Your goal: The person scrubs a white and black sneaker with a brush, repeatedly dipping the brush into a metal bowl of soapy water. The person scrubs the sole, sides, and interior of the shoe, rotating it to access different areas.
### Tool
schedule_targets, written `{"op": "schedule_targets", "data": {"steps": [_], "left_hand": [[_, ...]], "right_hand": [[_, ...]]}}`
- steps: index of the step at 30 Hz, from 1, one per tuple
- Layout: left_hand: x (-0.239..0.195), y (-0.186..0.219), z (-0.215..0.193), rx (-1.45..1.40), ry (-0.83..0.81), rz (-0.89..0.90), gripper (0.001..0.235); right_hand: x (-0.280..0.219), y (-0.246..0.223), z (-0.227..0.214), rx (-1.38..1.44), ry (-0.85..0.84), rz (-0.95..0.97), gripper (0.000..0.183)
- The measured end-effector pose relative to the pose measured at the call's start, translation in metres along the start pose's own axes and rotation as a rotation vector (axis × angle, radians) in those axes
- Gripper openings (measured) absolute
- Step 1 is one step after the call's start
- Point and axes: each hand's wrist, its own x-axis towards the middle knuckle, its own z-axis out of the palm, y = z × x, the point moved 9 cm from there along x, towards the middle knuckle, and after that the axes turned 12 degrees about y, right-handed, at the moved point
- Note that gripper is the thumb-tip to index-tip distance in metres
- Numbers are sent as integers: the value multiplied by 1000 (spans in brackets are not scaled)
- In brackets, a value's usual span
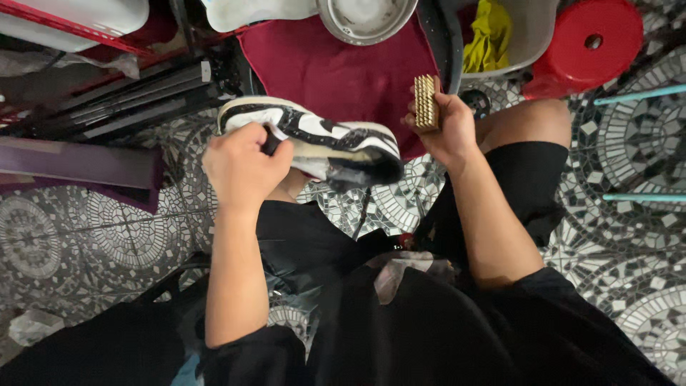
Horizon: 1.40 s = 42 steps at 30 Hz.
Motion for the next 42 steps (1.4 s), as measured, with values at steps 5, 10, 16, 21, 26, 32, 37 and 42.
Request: {"op": "schedule_targets", "data": {"steps": [5,10,16,21,26,32,37,42], "left_hand": [[-9,-28,-7,-7,80,-254,36],[-21,-28,8,-112,128,-448,28],[-53,-42,58,-9,196,-555,31],[-76,-30,79,-41,251,-532,29],[-109,-9,68,-72,310,-483,29],[-138,-5,55,41,315,-373,34],[-141,15,54,-116,297,-234,34],[-136,41,28,94,416,-113,36]], "right_hand": [[11,33,-5,-9,32,-8,45],[16,49,-25,15,123,-44,38],[-24,40,-45,-71,258,-76,32],[-34,13,-79,-74,479,-216,48],[-50,-13,-70,-562,213,-605,54],[-141,-4,36,-1322,52,-958,55],[-141,21,69,-1647,84,-1081,65],[-133,32,85,-1826,59,-1294,56]]}}
